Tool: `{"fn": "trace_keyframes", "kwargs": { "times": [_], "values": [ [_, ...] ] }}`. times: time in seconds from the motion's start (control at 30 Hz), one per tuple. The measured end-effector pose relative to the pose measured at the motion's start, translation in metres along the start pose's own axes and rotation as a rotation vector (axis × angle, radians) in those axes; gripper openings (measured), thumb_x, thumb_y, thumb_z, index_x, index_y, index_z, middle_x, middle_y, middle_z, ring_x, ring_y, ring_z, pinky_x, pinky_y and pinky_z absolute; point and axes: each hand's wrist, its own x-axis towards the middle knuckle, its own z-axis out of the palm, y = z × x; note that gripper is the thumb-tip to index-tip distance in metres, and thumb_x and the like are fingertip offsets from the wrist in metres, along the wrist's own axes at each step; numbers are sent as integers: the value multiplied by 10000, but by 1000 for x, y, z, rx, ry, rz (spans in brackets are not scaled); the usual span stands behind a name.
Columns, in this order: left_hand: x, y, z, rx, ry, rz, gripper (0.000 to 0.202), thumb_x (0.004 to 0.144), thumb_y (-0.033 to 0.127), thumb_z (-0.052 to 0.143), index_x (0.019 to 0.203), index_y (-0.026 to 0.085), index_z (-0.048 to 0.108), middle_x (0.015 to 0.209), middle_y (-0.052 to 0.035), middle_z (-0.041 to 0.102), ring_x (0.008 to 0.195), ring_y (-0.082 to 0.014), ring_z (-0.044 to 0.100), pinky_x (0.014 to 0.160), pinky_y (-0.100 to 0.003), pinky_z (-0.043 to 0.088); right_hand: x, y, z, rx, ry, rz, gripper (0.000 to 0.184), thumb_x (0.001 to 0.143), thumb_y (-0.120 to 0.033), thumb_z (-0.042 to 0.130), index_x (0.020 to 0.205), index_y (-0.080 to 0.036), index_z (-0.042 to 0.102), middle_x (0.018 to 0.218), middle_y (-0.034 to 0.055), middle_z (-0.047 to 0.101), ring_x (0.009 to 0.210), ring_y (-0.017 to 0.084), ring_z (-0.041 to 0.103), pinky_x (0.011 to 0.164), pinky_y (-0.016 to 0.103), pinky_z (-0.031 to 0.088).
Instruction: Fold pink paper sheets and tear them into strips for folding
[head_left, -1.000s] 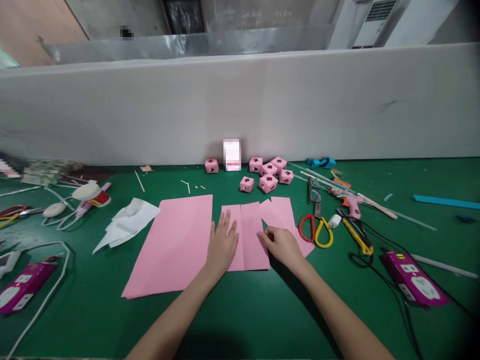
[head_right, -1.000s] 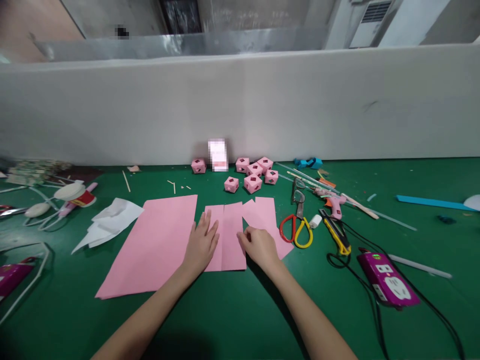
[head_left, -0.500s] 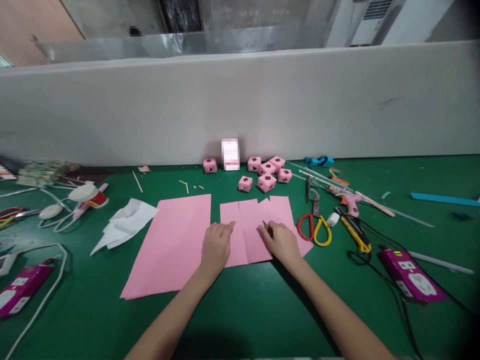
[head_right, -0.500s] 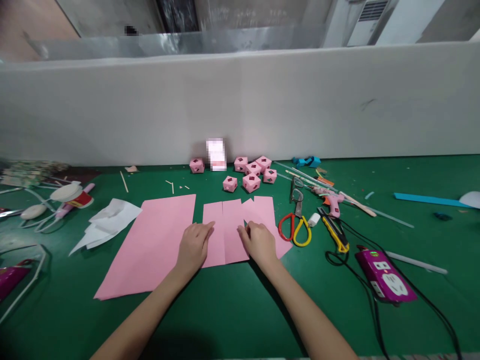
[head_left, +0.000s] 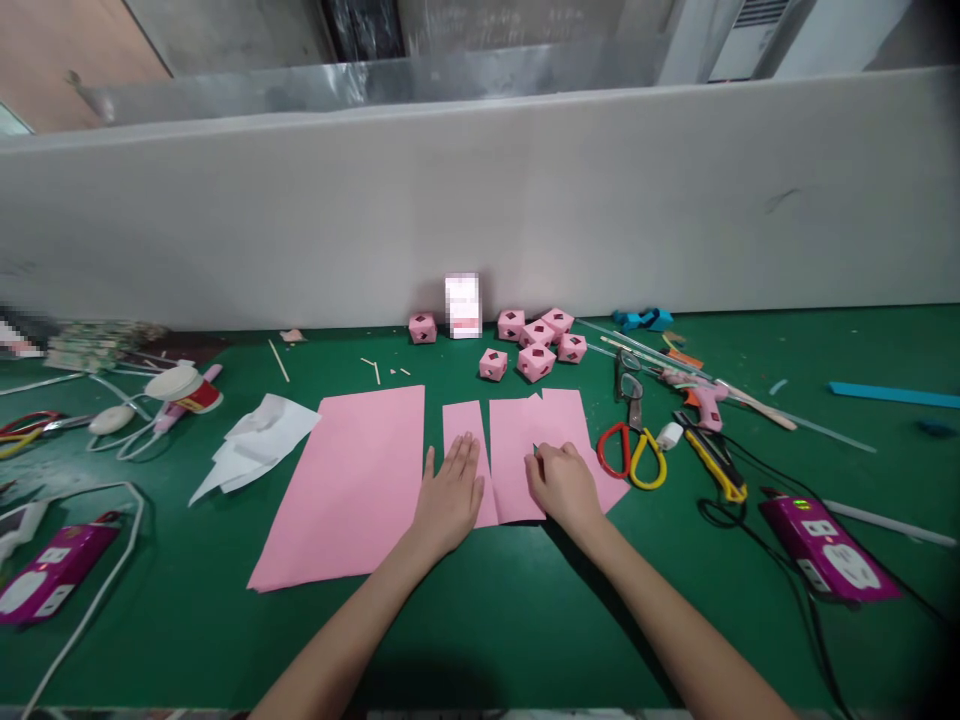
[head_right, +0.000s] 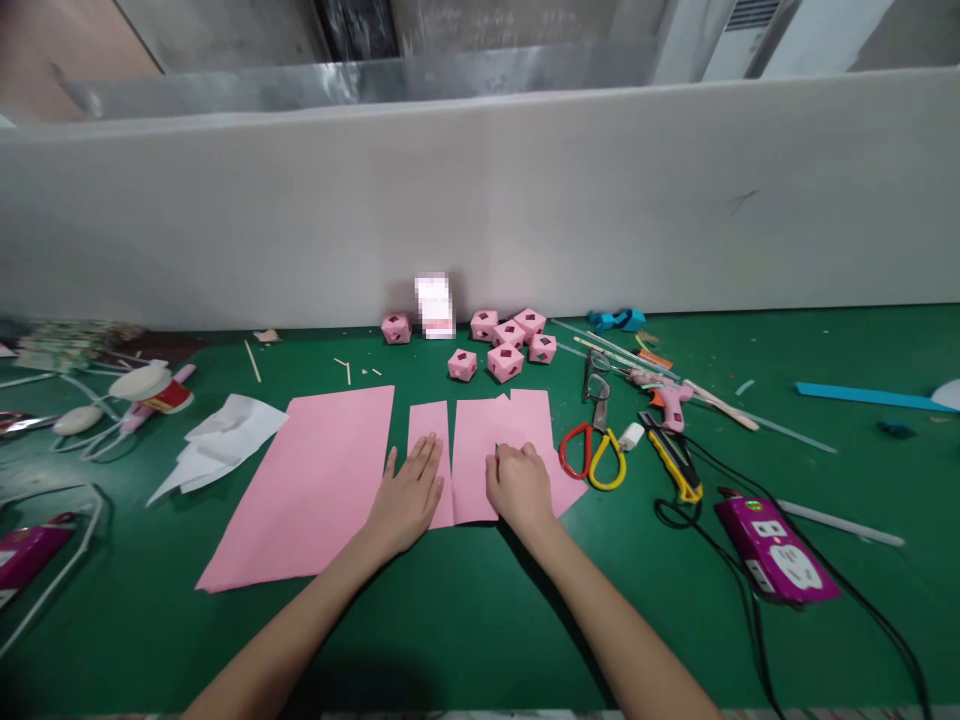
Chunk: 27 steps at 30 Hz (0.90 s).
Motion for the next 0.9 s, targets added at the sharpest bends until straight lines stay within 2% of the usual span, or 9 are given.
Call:
{"fn": "trace_keyframes", "kwargs": {
  "times": [0.1, 0.2, 0.3, 0.43, 0.6, 0.9],
  "values": [
    [1, 0, 1, 1, 0, -10, 562, 1026, 310, 232, 1571, 176, 205, 1620, -77, 250, 1496, -249, 256, 1207, -581, 195, 0, 4, -4, 52, -5, 9, 344, 994, -403, 441, 766, -203, 601, 738, 82, 684, 866, 250, 587, 658, 306, 342],
    [4, -3, 2, 6, 2, -44, 561, 1023, 309, 255, 1556, 135, 245, 1614, -110, 262, 1495, -266, 256, 1193, -582, 230, 1, 7, -10, 244, -81, 13, 392, 954, -516, 500, 711, -218, 577, 696, 43, 677, 810, 223, 603, 626, 281, 348],
    [7, -7, 0, 20, 36, -77, 541, 1023, 275, 263, 1538, 110, 286, 1608, -137, 273, 1491, -269, 268, 1184, -556, 267, 0, 6, -13, 376, -162, -32, 370, 938, -496, 536, 700, -217, 583, 701, 25, 681, 766, 205, 608, 632, 271, 355],
    [4, -7, -2, 42, 50, -39, 513, 1027, 248, 228, 1500, 112, 373, 1599, -131, 299, 1487, -272, 278, 1188, -565, 248, -3, 2, -11, 269, -150, -62, 316, 973, -380, 503, 731, -211, 615, 741, 29, 697, 816, 205, 603, 677, 270, 355],
    [-4, -1, 2, 28, -10, -50, 576, 1017, 283, 227, 1558, 89, 218, 1619, -129, 235, 1500, -280, 238, 1188, -595, 226, -3, 0, -8, 113, -144, -37, 298, 975, -369, 501, 771, -204, 643, 757, 58, 700, 849, 227, 602, 689, 287, 341],
    [-4, 0, 2, 21, -7, -59, 596, 1009, 283, 236, 1576, 117, 159, 1624, -116, 229, 1506, -273, 221, 1195, -591, 213, -3, 1, -6, 39, -160, -41, 290, 970, -342, 492, 795, -185, 661, 783, 92, 704, 862, 255, 622, 688, 306, 339]
  ]
}}
